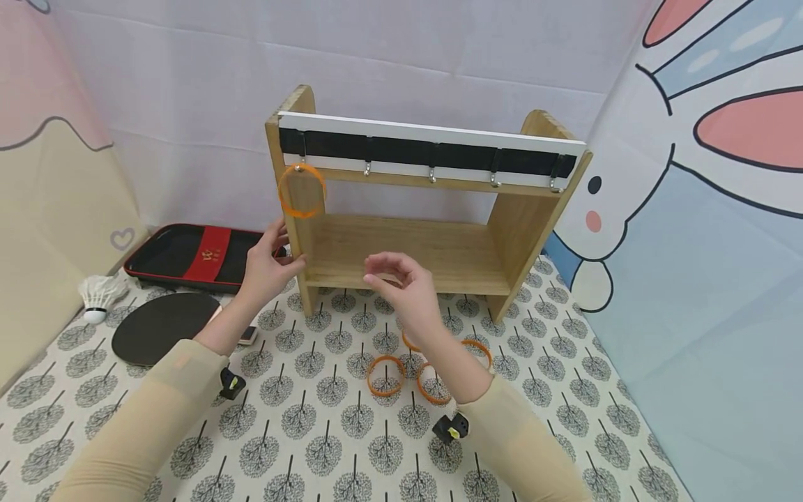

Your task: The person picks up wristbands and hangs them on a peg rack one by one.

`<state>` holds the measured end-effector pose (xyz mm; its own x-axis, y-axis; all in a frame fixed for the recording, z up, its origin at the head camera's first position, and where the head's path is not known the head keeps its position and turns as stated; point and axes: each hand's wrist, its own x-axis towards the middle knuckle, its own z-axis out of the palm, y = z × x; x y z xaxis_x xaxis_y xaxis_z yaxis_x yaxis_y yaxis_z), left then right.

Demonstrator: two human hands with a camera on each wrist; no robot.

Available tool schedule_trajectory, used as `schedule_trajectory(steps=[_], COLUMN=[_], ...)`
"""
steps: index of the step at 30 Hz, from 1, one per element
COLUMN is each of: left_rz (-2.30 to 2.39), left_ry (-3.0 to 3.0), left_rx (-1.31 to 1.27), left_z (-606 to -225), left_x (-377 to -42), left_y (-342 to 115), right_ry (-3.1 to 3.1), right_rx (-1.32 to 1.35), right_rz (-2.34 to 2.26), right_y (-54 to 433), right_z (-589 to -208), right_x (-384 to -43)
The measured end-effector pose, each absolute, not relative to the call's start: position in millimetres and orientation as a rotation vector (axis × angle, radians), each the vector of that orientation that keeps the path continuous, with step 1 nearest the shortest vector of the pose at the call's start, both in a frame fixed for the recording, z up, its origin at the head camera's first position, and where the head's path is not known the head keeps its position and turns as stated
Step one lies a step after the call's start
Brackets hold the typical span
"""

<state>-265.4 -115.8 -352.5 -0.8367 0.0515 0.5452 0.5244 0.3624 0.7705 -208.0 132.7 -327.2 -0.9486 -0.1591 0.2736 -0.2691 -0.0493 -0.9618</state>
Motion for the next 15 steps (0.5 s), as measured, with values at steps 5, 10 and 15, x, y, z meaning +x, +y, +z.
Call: schedule_trajectory(steps=[5, 10, 15], left_rz=[-1.49, -1.509, -1.506], left_ry=[-2.185, -2.174, -2.179], left_rx=[-0.501, -0.508, -0.515], left_z=[-353, -351, -352], left_x=[-266, -266, -265], left_y=[-116, -116, -116], right_ry=[-2.368, -2.559, -2.655], right_rx=[0.527, 0.696, 0.851], right_rz=[1.901, 1.471, 1.123], right_y=[153, 169, 183], right_z=[-349, -371, -396], right_x=[-198, -193, -192])
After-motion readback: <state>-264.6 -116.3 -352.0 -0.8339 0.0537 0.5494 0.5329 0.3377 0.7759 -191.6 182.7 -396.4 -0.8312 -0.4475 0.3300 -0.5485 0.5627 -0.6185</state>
